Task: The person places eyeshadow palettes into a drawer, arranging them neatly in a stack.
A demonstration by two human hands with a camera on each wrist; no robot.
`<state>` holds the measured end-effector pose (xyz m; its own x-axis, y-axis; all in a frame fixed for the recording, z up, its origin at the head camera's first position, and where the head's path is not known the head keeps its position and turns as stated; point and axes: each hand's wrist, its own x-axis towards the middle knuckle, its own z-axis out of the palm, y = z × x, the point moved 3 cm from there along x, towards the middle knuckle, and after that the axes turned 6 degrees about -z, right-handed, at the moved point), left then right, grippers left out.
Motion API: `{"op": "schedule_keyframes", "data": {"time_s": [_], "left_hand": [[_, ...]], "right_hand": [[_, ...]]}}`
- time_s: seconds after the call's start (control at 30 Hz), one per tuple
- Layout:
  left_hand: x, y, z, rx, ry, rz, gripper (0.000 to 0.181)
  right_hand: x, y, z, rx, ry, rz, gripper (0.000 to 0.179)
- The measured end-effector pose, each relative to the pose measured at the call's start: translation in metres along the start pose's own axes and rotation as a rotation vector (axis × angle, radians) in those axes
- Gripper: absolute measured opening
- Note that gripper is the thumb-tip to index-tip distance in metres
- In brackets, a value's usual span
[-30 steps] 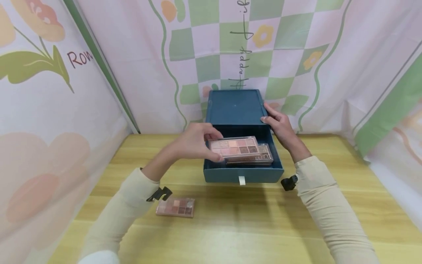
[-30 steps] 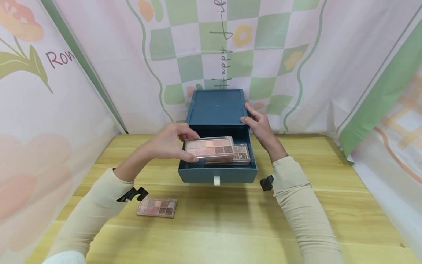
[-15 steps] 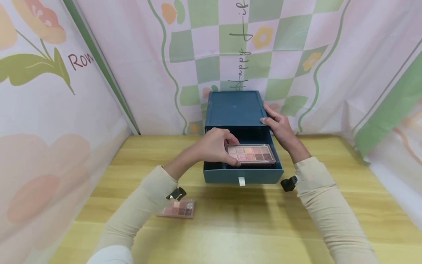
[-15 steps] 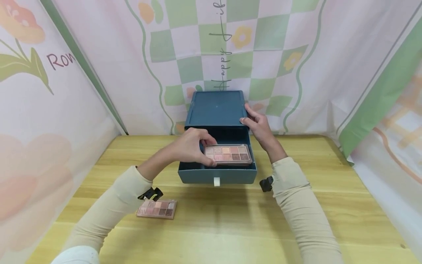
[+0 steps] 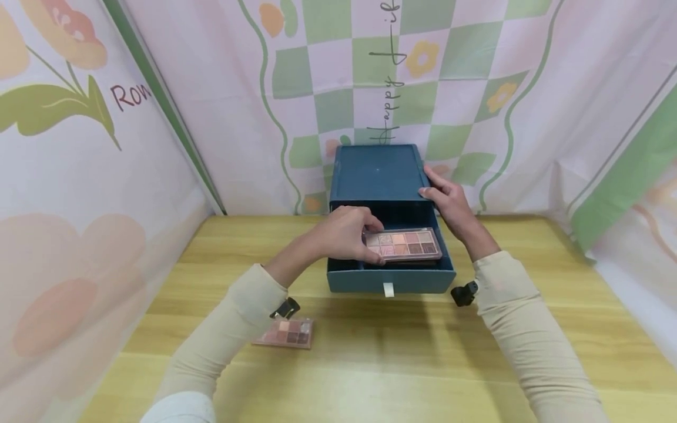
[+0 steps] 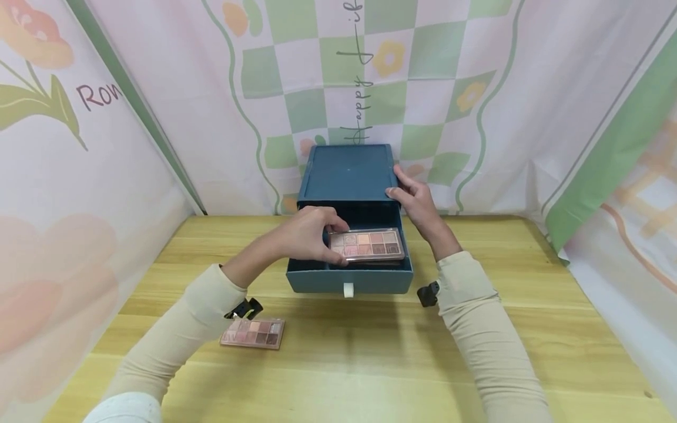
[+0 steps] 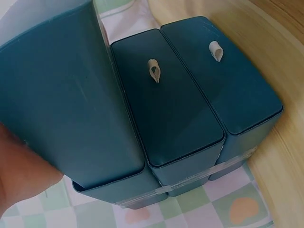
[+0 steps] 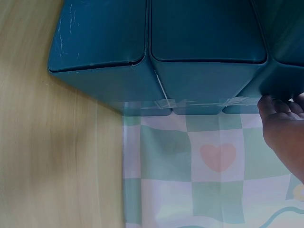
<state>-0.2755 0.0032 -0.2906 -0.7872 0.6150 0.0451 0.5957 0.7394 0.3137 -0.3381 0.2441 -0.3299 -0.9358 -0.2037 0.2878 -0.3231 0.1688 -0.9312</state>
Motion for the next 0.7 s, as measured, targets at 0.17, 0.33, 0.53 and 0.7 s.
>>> {"op": "schedule_keyframes", "data": {"time_s": [0.17, 0.33, 0.53, 0.7], "left_hand": [[-0.004, -0.004, -0.001, 0.030, 0.043, -0.010, 0.074], [-0.019, -0.015, -0.002, -0.112, 0.136, -0.007, 0.071], [-0.042, -0.028, -0.003, -0.312, 0.383, 0.136, 0.045], [-0.062, -0.044, -0.003, -0.419, 0.607, 0.274, 0.025]], "right_hand": [[-0.001, -0.001, -0.001, -0.012, 0.000, -0.007, 0.067], [-0.001, -0.002, 0.000, -0.025, 0.010, -0.007, 0.067], [0.000, -0.001, 0.000, -0.021, 0.017, 0.003, 0.066], [0.000, 0.000, 0.000, -0.013, 0.021, 0.008, 0.066]]}}
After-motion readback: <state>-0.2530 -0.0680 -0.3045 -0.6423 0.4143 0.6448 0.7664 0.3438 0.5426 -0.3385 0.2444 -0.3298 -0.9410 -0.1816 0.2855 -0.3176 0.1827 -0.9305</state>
